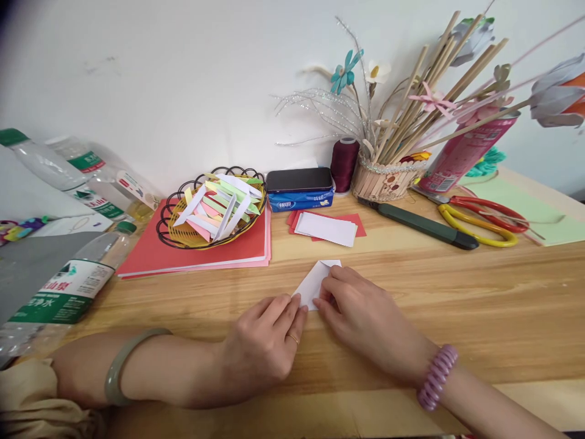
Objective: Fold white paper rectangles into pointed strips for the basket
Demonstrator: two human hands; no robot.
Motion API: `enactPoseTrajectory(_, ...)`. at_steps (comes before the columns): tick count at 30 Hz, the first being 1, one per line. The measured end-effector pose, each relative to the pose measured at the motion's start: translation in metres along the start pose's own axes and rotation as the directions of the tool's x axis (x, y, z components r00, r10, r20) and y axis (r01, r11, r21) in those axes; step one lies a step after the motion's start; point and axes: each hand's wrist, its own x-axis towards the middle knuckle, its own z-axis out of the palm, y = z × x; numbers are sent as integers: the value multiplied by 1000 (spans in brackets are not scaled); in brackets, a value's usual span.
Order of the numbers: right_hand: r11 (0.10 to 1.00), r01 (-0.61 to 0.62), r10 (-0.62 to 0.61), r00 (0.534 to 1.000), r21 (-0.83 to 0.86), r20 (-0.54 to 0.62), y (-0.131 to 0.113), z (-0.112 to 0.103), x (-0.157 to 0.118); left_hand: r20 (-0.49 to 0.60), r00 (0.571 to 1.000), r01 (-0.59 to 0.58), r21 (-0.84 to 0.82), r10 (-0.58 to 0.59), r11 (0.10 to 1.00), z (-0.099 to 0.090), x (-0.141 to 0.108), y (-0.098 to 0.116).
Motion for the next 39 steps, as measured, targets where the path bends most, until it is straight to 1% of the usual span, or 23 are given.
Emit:
enactPoseTrajectory(5,1000,-7,6,998,-20,-58,-3,4,0,-11,1000,16,-7,-17,1000,-1,0,1)
enactPoseTrajectory(10,999,-22,18,996,-46,-90,-4,8,0,-43,999,21,-29,-22,999,2,-2,0)
enactPoseTrajectory(16,999,-6,-1,992,-53,-123,-3,9,-3,-18,1000,-10,-13,10,1000,1,-1,-1)
enactPoseTrajectory(20,999,-10,3,985,-42,-174,0,12,-7,7,1000,-12,1,12,1000,-2,-1,2)
enactPoseTrajectory(24,1000,25,-22,978,11,-206,5,14,-10,3,1000,-6,-12,6,1000,1,-3,2)
enactPoseTrajectory(26,997,67,-56,975,43,-214,9,13,-13,-7,1000,-13,-25,13,1000,4,-4,-1)
enactPoseTrajectory(28,989,147,-140,966,17,-215,14,11,-19,-13,999,-49,-47,49,998,8,-5,-7)
enactPoseTrajectory(31,942,307,-329,926,-139,-185,17,10,-31,-27,992,-127,-125,125,984,13,-2,-18)
enactPoseTrajectory(32,922,338,-371,912,-190,-176,16,10,-35,-26,991,-132,-150,129,980,14,0,-22)
enactPoseTrajectory(35,890,361,-418,889,-277,-184,4,15,-46,47,993,-96,-180,106,979,15,5,-31)
enactPoseTrajectory(37,886,368,-425,887,-281,-180,-7,22,-50,93,993,-52,-208,73,977,15,8,-35)
enactPoseTrajectory(39,885,365,-428,883,-290,-194,-15,28,-52,107,993,-26,-250,54,968,14,10,-36)
